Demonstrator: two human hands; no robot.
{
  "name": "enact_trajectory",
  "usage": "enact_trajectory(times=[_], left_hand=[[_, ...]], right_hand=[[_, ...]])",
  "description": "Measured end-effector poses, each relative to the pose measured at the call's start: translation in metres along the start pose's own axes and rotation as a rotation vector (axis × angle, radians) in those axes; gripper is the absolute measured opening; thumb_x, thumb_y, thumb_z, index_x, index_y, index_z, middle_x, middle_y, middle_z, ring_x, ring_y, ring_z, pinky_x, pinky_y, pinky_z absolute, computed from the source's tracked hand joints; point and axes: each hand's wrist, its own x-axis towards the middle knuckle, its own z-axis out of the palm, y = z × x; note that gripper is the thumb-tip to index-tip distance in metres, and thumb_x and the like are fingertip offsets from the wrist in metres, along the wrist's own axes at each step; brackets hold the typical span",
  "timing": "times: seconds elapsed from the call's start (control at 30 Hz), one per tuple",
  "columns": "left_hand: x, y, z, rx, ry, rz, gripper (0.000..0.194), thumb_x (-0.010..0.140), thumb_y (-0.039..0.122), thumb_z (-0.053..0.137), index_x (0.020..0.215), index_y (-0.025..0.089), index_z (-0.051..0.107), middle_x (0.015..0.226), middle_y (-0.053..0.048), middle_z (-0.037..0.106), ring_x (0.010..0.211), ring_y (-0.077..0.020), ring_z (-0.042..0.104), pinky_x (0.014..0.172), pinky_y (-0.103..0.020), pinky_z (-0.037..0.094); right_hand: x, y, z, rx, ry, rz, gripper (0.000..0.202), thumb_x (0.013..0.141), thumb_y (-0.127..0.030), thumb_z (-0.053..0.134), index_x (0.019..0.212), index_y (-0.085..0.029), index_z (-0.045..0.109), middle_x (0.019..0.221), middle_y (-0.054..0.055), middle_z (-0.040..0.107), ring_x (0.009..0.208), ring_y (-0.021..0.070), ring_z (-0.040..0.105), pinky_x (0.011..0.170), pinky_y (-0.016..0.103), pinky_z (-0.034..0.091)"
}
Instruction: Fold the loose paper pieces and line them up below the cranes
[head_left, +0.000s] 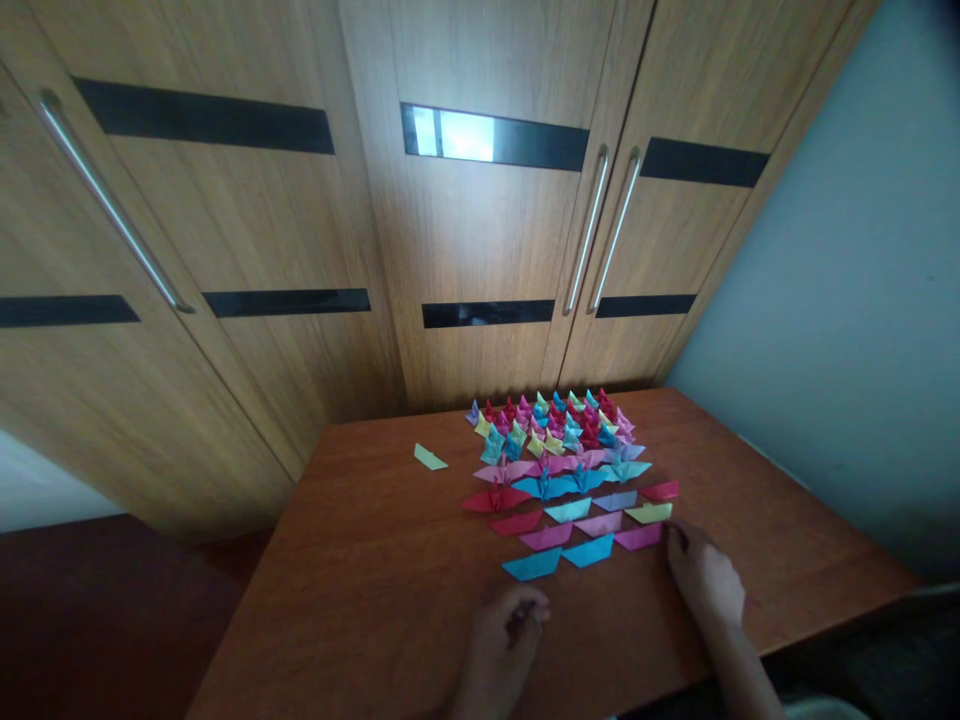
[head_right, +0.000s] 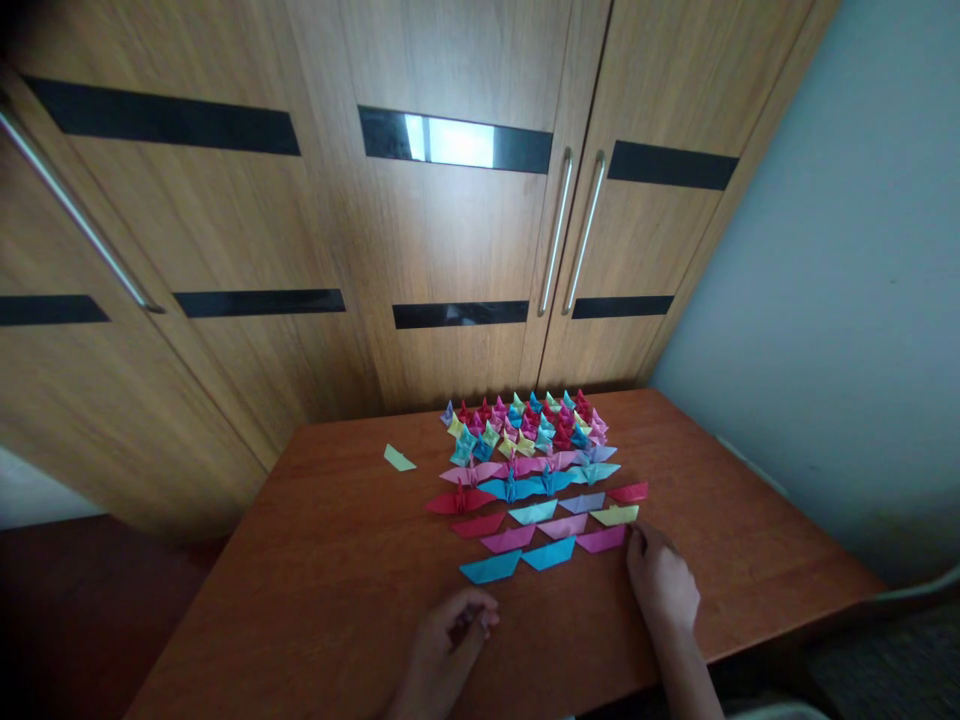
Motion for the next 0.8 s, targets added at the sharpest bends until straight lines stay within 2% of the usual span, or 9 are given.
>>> enact_trajectory(times=[0.1,0.2,0.27,0.37,0.43,0.5,0.6,0.7,0.8], left_hand=[[0.0,-0.001,0.001,-0.011,0.009,-0.001,0.017,0.083,0.026,0.05,0.084,0.02,0.065,0.08,-0.003,0.068,0.074,-0.0173,0.061,0.067,-0.025,0.044],[0.001,-0.001,-0.005,-0.026,0.019,0.008,0.017,0.083,0.027,0.049,0.085,0.019,0.065,0.08,-0.004,0.069,0.074,-0.0176,0.062,0.067,-0.025,0.046],[0.004,0.0,-0.019,-0.001,0.037,0.033,0.018,0.084,0.028,0.049,0.085,0.019,0.065,0.082,-0.004,0.069,0.077,-0.0181,0.062,0.069,-0.026,0.047],[0.018,0.001,-0.055,0.127,0.125,0.101,0.019,0.084,0.026,0.048,0.091,0.022,0.065,0.09,-0.003,0.069,0.085,-0.0183,0.063,0.078,-0.027,0.048],[0.035,-0.002,-0.087,0.287,0.201,0.139,0.019,0.085,0.026,0.046,0.092,0.023,0.064,0.093,-0.002,0.069,0.088,-0.018,0.063,0.08,-0.028,0.048],[0.057,-0.009,-0.118,0.486,0.277,0.163,0.022,0.086,0.025,0.044,0.097,0.023,0.063,0.098,-0.002,0.068,0.089,-0.0176,0.063,0.081,-0.029,0.048],[0.091,-0.022,-0.153,0.767,0.335,0.153,0.025,0.086,0.02,0.043,0.104,0.019,0.06,0.102,-0.006,0.065,0.09,-0.0176,0.062,0.083,-0.029,0.048],[0.12,-0.035,-0.173,0.85,0.364,0.138,0.032,0.082,0.019,0.047,0.113,0.013,0.055,0.113,-0.013,0.058,0.103,-0.023,0.056,0.094,-0.036,0.042],[0.141,-0.042,-0.182,0.921,0.353,0.145,0.039,0.081,0.019,0.051,0.118,0.011,0.053,0.12,-0.015,0.051,0.113,-0.0259,0.049,0.1,-0.039,0.036]], right_hand=[[0.001,0.004,0.001,0.014,0.02,-0.016,0.041,0.09,-0.041,0.03,0.112,-0.027,0.061,0.108,0.01,0.066,0.085,0.026,0.064,0.065,0.032,0.044],[-0.004,0.005,0.001,0.074,0.123,-0.049,0.04,0.089,-0.042,0.032,0.108,-0.025,0.063,0.106,0.009,0.066,0.081,0.0251,0.064,0.062,0.031,0.044],[-0.014,-0.001,0.002,0.16,0.22,-0.108,0.039,0.089,-0.043,0.035,0.106,-0.022,0.062,0.102,0.01,0.066,0.079,0.0244,0.064,0.061,0.03,0.044],[-0.043,-0.026,0.007,0.352,0.27,-0.296,0.037,0.088,-0.042,0.039,0.105,-0.017,0.061,0.096,0.011,0.066,0.074,0.022,0.063,0.062,0.03,0.046],[-0.068,-0.054,0.013,0.495,0.213,-0.452,0.034,0.09,-0.039,0.04,0.105,-0.017,0.061,0.101,0.011,0.065,0.079,0.0209,0.063,0.067,0.029,0.048],[-0.097,-0.087,0.019,0.591,0.093,-0.597,0.028,0.091,-0.034,0.04,0.103,-0.02,0.061,0.103,0.009,0.065,0.091,0.0206,0.062,0.076,0.029,0.048],[-0.136,-0.137,0.025,0.656,-0.106,-0.739,0.026,0.091,-0.024,0.038,0.102,-0.023,0.062,0.1,0.006,0.066,0.091,0.0184,0.062,0.078,0.028,0.048],[-0.163,-0.178,0.026,0.689,-0.25,-0.831,0.028,0.089,-0.017,0.039,0.105,-0.024,0.062,0.099,0.004,0.066,0.09,0.0166,0.061,0.079,0.026,0.047],[-0.174,-0.207,0.028,0.656,-0.337,-0.896,0.028,0.086,-0.013,0.044,0.102,-0.025,0.063,0.096,0.001,0.066,0.087,0.0159,0.061,0.078,0.026,0.046]])
